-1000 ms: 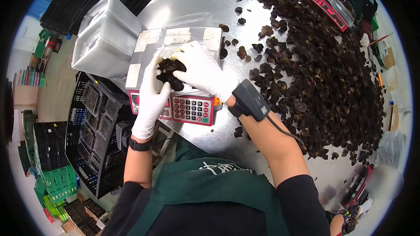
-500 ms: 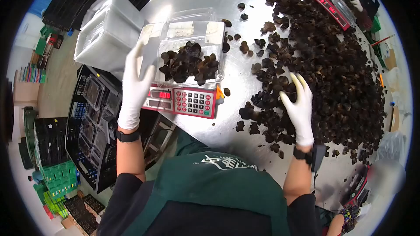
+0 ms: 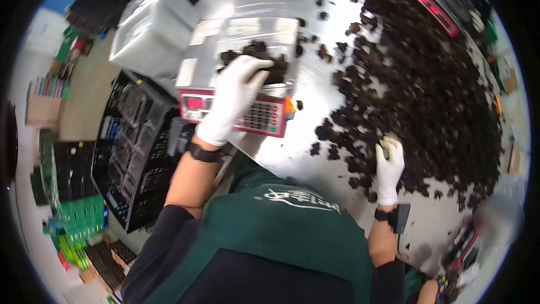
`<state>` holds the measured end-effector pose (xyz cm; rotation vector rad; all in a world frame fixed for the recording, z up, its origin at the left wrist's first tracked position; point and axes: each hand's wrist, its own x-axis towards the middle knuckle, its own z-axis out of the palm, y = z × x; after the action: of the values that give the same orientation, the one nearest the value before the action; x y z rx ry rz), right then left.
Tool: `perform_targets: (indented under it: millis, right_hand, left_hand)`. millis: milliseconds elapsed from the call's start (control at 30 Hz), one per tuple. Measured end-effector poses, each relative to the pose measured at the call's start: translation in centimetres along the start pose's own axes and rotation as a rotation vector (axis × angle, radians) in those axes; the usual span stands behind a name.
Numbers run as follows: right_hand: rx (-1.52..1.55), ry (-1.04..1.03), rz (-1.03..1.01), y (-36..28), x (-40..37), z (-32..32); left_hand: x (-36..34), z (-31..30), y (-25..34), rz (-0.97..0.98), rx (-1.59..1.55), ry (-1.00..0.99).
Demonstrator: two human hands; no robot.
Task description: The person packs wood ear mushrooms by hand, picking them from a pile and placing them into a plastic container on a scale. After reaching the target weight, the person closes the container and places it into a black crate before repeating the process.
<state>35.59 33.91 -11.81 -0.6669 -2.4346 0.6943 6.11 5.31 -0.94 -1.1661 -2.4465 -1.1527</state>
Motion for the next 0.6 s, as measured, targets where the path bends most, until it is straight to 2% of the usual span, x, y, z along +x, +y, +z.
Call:
perform_targets:
  millis: [67, 133, 200, 267, 333, 367, 400, 533, 567, 600]
  right_hand:
    - [0.086, 0.029, 0.084, -1.0, 0.9, -0.9]
    - [0.168, 0.026, 0.217, -2.6, 1.8, -2.0]
    - [0.476, 0.039, 0.446, -2.0, 2.1, -1.5]
    - [0.733, -0.033, 0.683, -4.8, 3.2, -2.9]
    - [1.08, -0.097, 0.729, -4.5, 3.4, -2.5]
    - [1.16, -0.122, 0.691, -4.8, 3.7, -2.3]
    - [1.391, -0.143, 0.728, -4.8, 3.8, -2.0]
    - [1.894, -0.322, 0.736, -3.7, 5.0, 0.2]
    - [2.031, -0.37, 0.74, -3.7, 5.6, 0.8]
    - [2.04, -0.371, 0.75, -4.2, 6.3, 1.3]
  left_hand:
    - [0.4, -0.2, -0.6, 0.051, -0.047, 0.059]
    - [0.5, -0.9, -0.6, 0.007, -0.014, 0.121]
    - [0.6, -1.3, -0.3, 0.092, 0.147, 0.248]
    - [0.1, -0.7, -0.7, 0.157, 0.244, 0.313]
    - [-0.3, -0.5, -1.2, 0.245, 0.269, 0.07]
    - [-0.4, -0.5, -1.6, 0.207, 0.239, -0.038]
    - [-0.5, -0.6, -1.6, 0.166, 0.215, -0.144]
    - [0.0, -2.0, -0.3, -0.009, 0.033, -0.187]
    - [-0.2, -1.9, -0.2, 0.015, 0.059, -0.117]
    - [-0.3, -1.8, -0.1, 0.038, 0.087, -0.047]
